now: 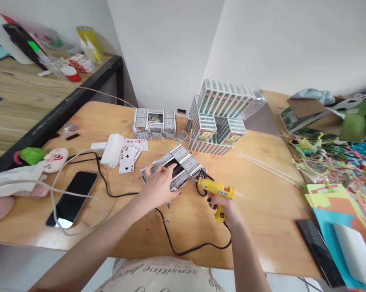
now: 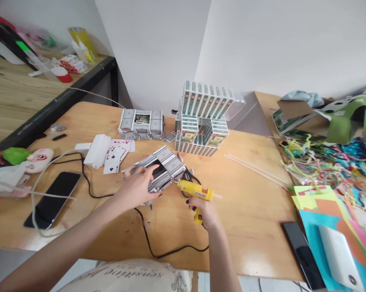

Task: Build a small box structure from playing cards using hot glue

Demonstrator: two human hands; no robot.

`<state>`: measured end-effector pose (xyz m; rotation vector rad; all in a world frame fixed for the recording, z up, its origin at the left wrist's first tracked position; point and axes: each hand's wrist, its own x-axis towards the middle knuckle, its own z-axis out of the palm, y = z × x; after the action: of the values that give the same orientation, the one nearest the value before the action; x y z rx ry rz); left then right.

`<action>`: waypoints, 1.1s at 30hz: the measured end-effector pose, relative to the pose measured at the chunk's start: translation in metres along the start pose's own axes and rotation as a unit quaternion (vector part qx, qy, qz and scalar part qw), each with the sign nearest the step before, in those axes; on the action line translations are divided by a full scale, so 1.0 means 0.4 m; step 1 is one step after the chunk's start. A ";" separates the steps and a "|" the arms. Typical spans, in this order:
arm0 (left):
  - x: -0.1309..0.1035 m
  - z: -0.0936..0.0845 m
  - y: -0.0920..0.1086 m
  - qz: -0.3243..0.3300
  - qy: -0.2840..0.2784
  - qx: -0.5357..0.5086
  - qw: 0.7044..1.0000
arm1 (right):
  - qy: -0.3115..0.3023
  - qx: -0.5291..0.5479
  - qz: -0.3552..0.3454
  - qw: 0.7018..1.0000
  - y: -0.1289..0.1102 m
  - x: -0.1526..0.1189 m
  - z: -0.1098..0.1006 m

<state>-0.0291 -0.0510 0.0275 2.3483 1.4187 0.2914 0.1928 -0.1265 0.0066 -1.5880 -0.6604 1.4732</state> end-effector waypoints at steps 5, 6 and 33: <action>0.015 0.011 -0.010 0.022 -0.011 0.001 1.000 | -0.003 -0.001 -0.020 1.000 -0.001 -0.005 0.001; 0.016 0.014 -0.012 0.021 -0.013 0.001 1.000 | -0.003 0.000 -0.023 1.000 0.000 -0.005 0.000; 0.051 -0.052 -0.016 0.038 -0.196 -0.006 0.980 | 0.035 0.052 0.027 0.998 0.027 -0.004 0.005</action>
<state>-0.0322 -0.0258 0.0434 2.2909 1.1366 -0.1393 0.1890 -0.1331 -0.0017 -1.5789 -0.4975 1.4605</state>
